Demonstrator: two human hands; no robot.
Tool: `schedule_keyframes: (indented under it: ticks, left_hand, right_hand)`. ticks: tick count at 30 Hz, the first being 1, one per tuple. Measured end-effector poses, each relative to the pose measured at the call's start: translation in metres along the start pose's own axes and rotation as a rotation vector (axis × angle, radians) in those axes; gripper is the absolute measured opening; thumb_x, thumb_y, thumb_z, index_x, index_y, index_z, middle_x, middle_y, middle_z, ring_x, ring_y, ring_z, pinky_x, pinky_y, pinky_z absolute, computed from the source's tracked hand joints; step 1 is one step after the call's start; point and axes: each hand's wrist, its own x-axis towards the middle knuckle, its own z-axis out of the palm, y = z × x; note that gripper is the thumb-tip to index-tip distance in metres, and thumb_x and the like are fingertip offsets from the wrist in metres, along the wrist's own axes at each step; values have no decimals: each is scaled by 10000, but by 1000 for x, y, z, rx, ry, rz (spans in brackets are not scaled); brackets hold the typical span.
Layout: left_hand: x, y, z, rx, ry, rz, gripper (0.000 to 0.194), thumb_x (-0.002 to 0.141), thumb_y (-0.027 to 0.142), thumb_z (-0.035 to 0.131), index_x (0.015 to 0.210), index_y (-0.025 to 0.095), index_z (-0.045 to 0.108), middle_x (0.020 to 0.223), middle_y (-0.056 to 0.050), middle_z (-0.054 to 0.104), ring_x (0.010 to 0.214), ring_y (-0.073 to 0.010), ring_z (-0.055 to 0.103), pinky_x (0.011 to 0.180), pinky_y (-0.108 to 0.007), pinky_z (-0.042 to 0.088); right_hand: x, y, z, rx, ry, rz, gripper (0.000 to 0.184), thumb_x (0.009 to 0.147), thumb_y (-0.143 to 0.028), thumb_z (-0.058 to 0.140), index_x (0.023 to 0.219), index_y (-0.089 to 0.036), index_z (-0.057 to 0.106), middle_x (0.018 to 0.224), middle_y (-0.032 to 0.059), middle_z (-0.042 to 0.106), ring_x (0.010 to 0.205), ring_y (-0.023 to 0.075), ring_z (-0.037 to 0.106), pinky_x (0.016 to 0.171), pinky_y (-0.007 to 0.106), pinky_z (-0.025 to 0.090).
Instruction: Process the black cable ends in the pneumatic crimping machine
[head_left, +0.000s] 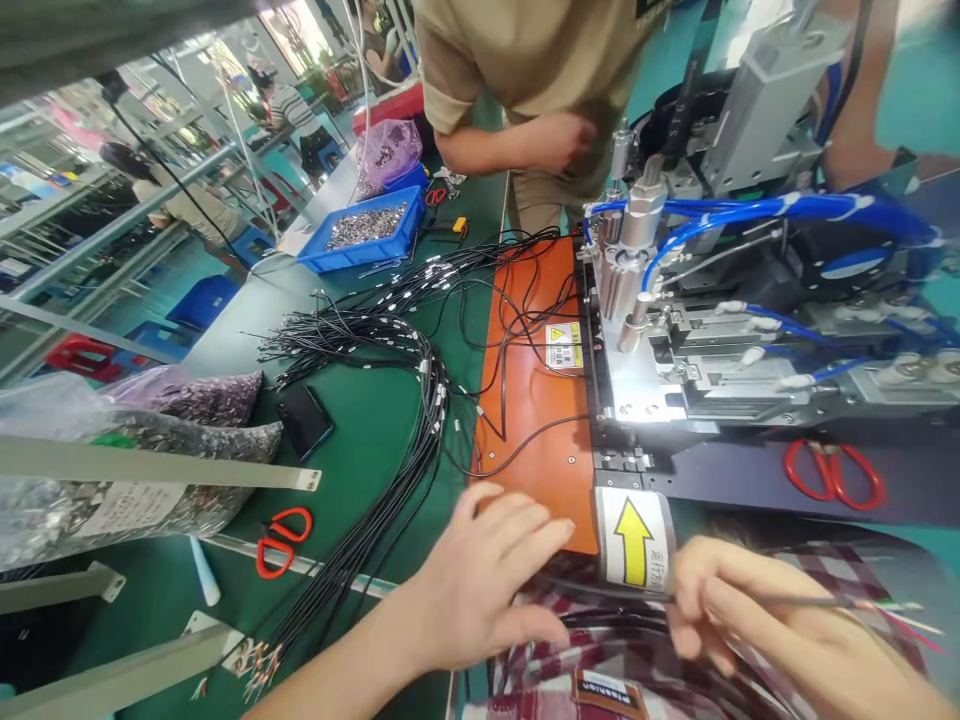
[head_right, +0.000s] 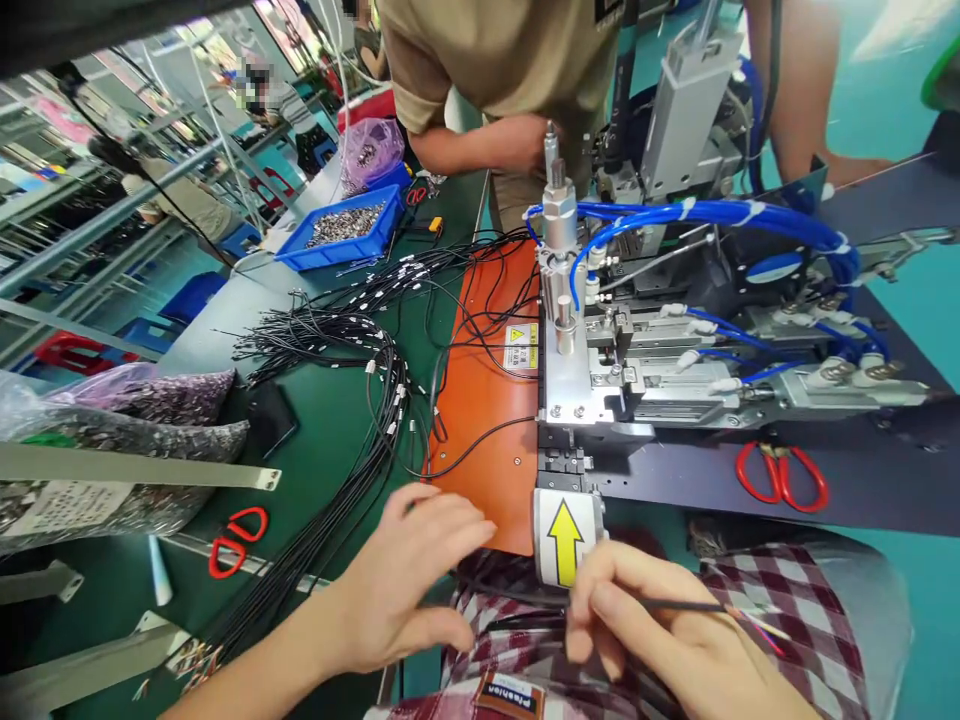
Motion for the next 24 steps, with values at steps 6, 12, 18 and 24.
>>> schedule_keyframes:
  ticks: [6, 12, 18, 24]
  left_hand:
    - [-3, -20, 19, 253, -47, -103, 491, 962, 504, 299, 700, 180, 559, 614, -42, 554, 549, -178, 502, 548, -306, 373]
    - [34, 31, 21, -380, -97, -383, 363, 966, 320, 401, 1312, 210, 384, 1035, -76, 658, 879, -188, 631, 741, -288, 495]
    - [52, 44, 32, -659, -165, -488, 186, 983, 236, 348, 1081, 227, 506, 904, -21, 627, 800, -155, 600, 759, -275, 453]
    - [79, 45, 39, -973, -32, -496, 164, 942, 198, 449, 1097, 214, 501, 963, -35, 629, 870, -146, 600, 759, -242, 461]
  right_hand:
    - [25, -11, 10, 199, 157, 49, 330, 845, -498, 608, 855, -174, 669, 668, 22, 654, 528, 123, 541, 544, 250, 474]
    - [38, -13, 37, 369, 91, -56, 283, 857, -429, 611, 910, -162, 688, 691, 22, 664, 610, 140, 597, 632, 273, 499]
    - [30, -9, 20, 217, 276, -60, 187, 791, -373, 692, 826, -191, 676, 651, 0, 601, 577, 145, 531, 539, 262, 443]
    - [33, -5, 8, 176, 244, -72, 193, 812, -382, 674, 872, -199, 687, 767, 23, 642, 644, 150, 533, 582, 269, 428]
